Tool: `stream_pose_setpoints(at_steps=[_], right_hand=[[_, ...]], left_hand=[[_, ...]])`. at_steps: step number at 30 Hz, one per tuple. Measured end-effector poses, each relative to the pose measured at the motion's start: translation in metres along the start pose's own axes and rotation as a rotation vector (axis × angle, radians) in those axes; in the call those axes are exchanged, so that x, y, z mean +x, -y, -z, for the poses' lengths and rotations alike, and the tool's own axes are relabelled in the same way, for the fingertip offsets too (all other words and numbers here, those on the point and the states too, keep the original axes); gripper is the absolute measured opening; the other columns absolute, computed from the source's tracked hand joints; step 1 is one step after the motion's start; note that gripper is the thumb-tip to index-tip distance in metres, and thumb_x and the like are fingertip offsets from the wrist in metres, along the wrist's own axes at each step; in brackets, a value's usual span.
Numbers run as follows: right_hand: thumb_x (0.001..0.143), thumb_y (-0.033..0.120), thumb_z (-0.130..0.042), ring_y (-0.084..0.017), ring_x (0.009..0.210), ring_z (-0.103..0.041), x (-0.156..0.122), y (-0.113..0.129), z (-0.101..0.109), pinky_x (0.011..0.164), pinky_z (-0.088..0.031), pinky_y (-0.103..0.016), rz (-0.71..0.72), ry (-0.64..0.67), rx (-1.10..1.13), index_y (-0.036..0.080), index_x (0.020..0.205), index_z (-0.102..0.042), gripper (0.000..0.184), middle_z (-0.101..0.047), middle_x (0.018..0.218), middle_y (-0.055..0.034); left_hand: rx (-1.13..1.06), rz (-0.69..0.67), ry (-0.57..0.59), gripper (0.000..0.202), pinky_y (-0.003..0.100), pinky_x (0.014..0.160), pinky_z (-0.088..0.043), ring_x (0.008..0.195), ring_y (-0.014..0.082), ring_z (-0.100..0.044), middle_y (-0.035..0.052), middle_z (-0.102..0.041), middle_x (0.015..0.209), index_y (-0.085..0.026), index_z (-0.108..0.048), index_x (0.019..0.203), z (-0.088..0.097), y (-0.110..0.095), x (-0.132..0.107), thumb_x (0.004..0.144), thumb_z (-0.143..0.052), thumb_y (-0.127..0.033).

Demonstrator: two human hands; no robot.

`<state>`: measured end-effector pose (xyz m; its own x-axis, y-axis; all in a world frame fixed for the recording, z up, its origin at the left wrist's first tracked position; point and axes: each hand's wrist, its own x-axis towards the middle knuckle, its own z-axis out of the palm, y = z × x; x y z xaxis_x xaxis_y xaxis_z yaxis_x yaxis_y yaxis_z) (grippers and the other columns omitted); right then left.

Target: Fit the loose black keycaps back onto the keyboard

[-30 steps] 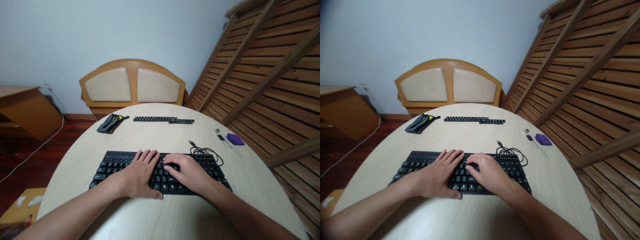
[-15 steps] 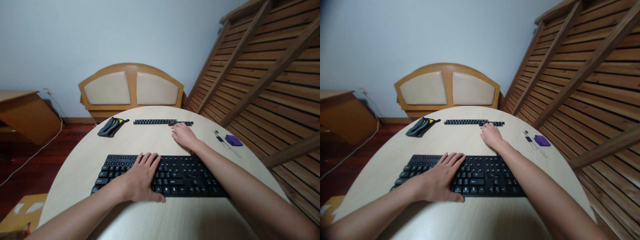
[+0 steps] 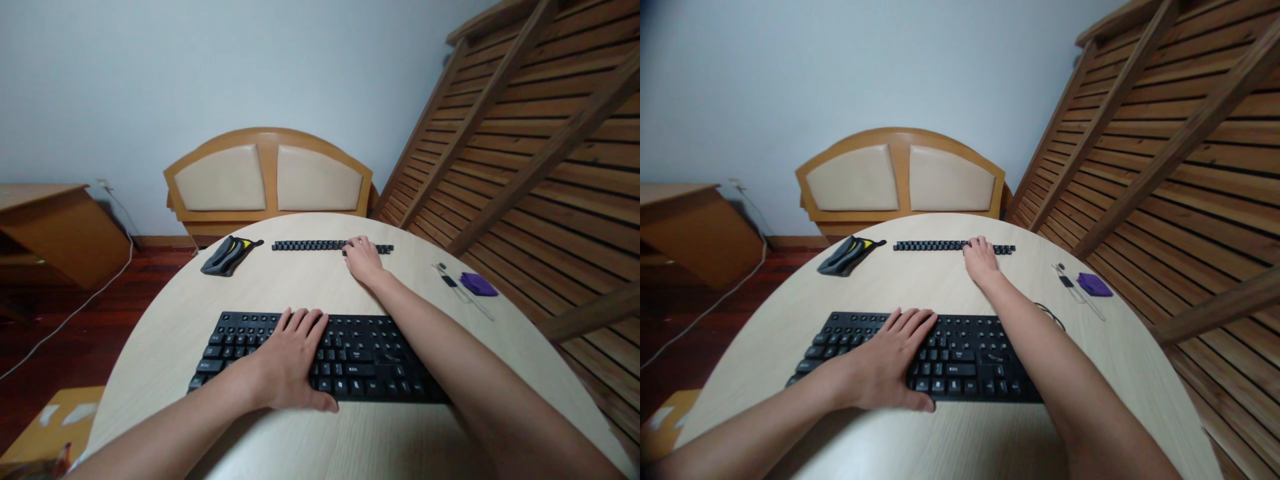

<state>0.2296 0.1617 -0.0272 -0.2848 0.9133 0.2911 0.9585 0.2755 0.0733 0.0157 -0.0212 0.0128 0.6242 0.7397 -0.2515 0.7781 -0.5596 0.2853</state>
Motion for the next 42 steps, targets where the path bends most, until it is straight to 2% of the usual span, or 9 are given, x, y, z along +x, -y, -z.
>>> stream_pose_setpoints(at_steps=[7,10,13,14,17,20,27,37,42], right_hand=[[0.092,0.017,-0.058,-0.032,0.117,-0.049,-0.022,0.007,0.02,0.095,-0.036,-0.044,0.041,0.049,0.071,0.013,0.098,-0.074,0.018,-0.071,0.109,-0.0173],[0.093,0.022,-0.059,-0.029,0.11,-0.057,-0.049,0.014,0.035,0.094,-0.039,-0.042,0.051,0.063,0.156,0.017,0.1,-0.074,0.017,-0.074,0.104,-0.0119],[0.096,0.026,-0.058,-0.022,0.108,-0.062,-0.086,0.021,0.051,0.092,-0.043,-0.035,0.078,0.07,0.26,0.021,0.108,-0.071,0.019,-0.074,0.11,-0.0057],[0.096,0.027,-0.057,-0.02,0.107,-0.063,-0.099,0.023,0.056,0.091,-0.045,-0.033,0.087,0.075,0.314,0.023,0.108,-0.07,0.018,-0.074,0.111,-0.004],[0.095,0.025,-0.057,-0.021,0.106,-0.065,-0.134,0.029,0.065,0.095,-0.047,-0.036,0.072,0.089,0.682,0.022,0.106,-0.071,0.018,-0.074,0.11,-0.0048],[0.095,0.03,-0.058,-0.022,0.105,-0.067,-0.155,0.032,0.069,0.096,-0.049,-0.038,0.023,0.14,0.901,0.023,0.106,-0.071,0.019,-0.074,0.111,-0.0051],[0.094,0.03,-0.059,-0.021,0.106,-0.067,-0.16,0.029,0.07,0.098,-0.049,-0.038,-0.044,0.223,1.007,0.023,0.105,-0.072,0.019,-0.074,0.112,-0.0041],[0.094,0.026,-0.061,-0.021,0.107,-0.063,-0.166,0.031,0.067,0.099,-0.046,-0.038,0.079,0.188,0.932,0.026,0.106,-0.074,0.017,-0.073,0.109,-0.0037],[0.095,0.027,-0.062,-0.021,0.108,-0.061,-0.165,0.03,0.064,0.099,-0.044,-0.038,0.108,0.186,0.905,0.025,0.108,-0.073,0.017,-0.072,0.109,-0.0048]], left_hand=[[0.007,-0.016,-0.017,0.121,0.063,0.119,-0.01,0.148,0.0451,-0.016,0.0251,-0.021,0.161,-0.008,-0.023,0.156,-0.002,0.002,0.0,0.066,-0.063,-0.078],[0.038,0.002,-0.002,0.123,0.06,0.12,-0.01,0.148,0.0436,-0.017,0.025,-0.022,0.161,-0.005,-0.023,0.156,-0.001,0.0,0.0,0.065,-0.066,-0.076],[0.043,0.002,-0.013,0.123,0.06,0.12,-0.011,0.148,0.0435,-0.02,0.0248,-0.023,0.16,-0.006,-0.023,0.156,-0.002,0.0,0.0,0.064,-0.066,-0.076],[0.042,-0.001,-0.02,0.123,0.061,0.12,-0.012,0.147,0.0436,-0.02,0.0247,-0.024,0.16,-0.006,-0.024,0.156,-0.003,0.0,0.0,0.064,-0.066,-0.076],[0.035,-0.023,-0.049,0.122,0.062,0.119,-0.012,0.147,0.044,-0.022,0.0243,-0.026,0.16,-0.01,-0.024,0.156,-0.006,0.002,0.0,0.063,-0.065,-0.076],[0.021,-0.038,-0.062,0.121,0.063,0.119,-0.013,0.147,0.0443,-0.022,0.0238,-0.026,0.159,-0.012,-0.023,0.156,-0.007,0.004,0.0,0.063,-0.064,-0.078],[0.054,0.005,-0.019,0.121,0.061,0.119,-0.015,0.148,0.0422,-0.021,0.0217,-0.025,0.161,-0.012,-0.022,0.157,-0.003,0.001,0.0,0.064,-0.063,-0.078],[0.044,0.022,0.007,0.123,0.059,0.121,-0.012,0.149,0.0419,-0.017,0.0218,-0.02,0.162,-0.009,-0.02,0.157,-0.002,0.0,0.0,0.065,-0.063,-0.078],[0.055,0.016,-0.004,0.123,0.06,0.12,-0.013,0.148,0.0426,-0.02,0.0231,-0.024,0.161,-0.008,-0.022,0.157,-0.002,0.0,0.001,0.064,-0.065,-0.076]])
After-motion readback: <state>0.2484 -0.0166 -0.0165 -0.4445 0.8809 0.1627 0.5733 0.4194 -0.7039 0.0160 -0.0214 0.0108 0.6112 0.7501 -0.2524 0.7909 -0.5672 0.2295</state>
